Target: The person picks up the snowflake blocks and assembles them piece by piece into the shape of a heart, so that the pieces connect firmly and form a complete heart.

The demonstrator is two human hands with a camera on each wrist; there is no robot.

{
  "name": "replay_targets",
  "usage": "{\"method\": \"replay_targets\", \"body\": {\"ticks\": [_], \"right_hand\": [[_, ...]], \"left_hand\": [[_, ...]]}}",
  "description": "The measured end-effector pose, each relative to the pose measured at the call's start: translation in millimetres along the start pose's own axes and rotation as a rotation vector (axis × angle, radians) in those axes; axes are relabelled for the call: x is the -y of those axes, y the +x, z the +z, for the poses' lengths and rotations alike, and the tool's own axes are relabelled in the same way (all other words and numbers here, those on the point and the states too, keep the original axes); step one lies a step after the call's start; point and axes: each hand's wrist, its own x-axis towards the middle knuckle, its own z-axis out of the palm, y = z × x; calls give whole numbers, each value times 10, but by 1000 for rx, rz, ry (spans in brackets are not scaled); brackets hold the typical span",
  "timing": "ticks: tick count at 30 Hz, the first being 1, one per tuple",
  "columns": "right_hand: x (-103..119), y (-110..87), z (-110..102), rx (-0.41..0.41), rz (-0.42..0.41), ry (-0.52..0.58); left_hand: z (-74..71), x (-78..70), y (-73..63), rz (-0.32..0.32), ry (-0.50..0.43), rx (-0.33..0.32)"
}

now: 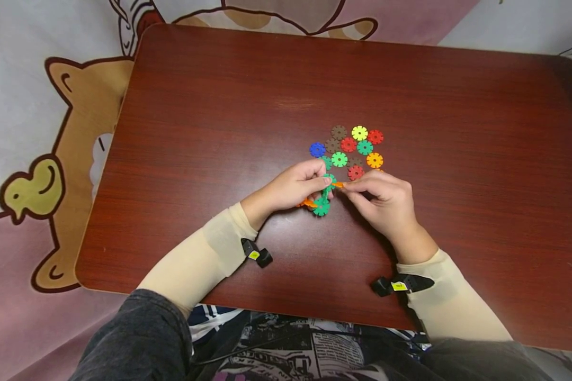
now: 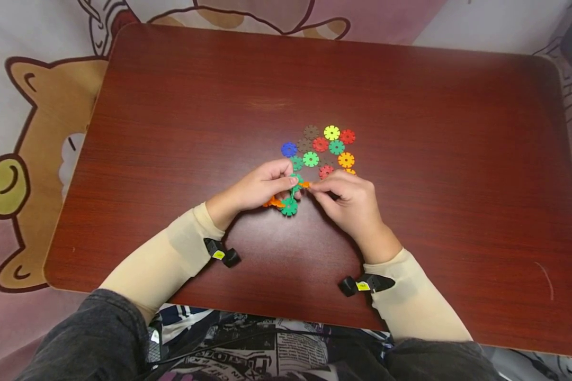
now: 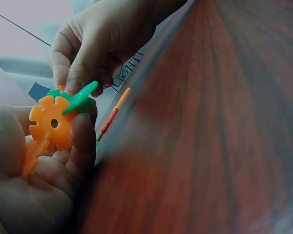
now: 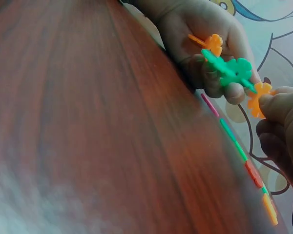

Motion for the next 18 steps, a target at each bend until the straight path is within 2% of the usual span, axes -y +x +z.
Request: {"method": "replay_targets", "body": {"ticks": [7,9,14,18], "right_hand": [[-56,7,14,-62,16,68],[-76,7,-1,-78,41,42],[-125,22,-85,-78,147,-221],[-153,13,-121,4,251,-391]], "left_hand": [[0,29,17,-4,-53,4],[-5,39,26,-5,-66,3],[-28,42,44,-18,-88,-1],[-46,33,44,-39,-91,3]]}}
